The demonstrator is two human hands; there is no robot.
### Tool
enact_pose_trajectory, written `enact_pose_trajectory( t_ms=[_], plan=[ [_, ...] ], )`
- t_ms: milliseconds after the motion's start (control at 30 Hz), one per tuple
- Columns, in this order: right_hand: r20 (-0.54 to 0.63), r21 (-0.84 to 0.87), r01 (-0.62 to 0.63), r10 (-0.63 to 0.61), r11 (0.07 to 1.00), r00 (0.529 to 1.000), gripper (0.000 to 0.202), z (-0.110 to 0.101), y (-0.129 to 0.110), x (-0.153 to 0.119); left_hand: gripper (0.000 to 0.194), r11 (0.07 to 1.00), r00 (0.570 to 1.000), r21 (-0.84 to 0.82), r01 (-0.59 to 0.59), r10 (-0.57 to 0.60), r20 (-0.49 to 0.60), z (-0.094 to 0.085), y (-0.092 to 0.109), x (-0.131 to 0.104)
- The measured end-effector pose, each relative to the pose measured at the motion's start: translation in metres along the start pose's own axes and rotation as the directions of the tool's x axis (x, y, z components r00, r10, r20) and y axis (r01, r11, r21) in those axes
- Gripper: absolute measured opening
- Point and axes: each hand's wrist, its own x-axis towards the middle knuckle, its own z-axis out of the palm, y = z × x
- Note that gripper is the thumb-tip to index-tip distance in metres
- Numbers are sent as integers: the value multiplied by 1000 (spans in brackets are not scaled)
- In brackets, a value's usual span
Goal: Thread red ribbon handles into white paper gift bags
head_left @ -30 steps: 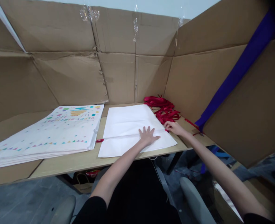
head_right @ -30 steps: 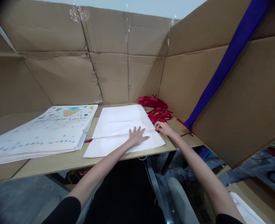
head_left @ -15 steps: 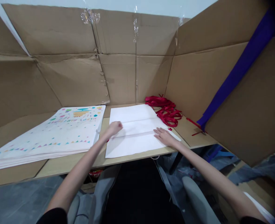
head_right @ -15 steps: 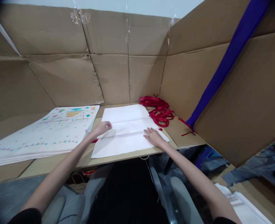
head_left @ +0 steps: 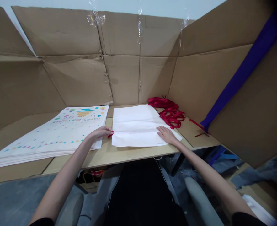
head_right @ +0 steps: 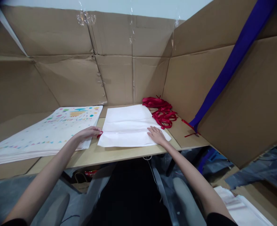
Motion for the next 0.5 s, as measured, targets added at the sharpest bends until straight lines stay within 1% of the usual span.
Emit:
enact_pose_trajectory(
  t_ms=[100,167,233,300,400,500],
  plan=[
    [18,23,-20,19,1000,1000,50,0,2,5,25,988,1000,-152,28,-30,-8,2,0,1],
    [37,37,-37,36,999,999,50,0,1,9,27,962,999,-273,23,-35,-40,4,2,1],
    [50,41,-56,54,998,997,50,-1,-1,11,28,938,996,-345,27,-56,-74,6,6,1],
    [52,42,-73,71,996,996,50,-2,-3,12,28,934,990,-352,67,-107,-96,6,11,1],
    [43,40,-87,85,995,995,50,-3,-8,12,30,943,978,-302,138,-178,-111,3,17,1],
    [33,44,-91,90,995,995,49,-4,-10,11,35,963,983,-245,109,-142,-121,-3,20,2]
  ],
)
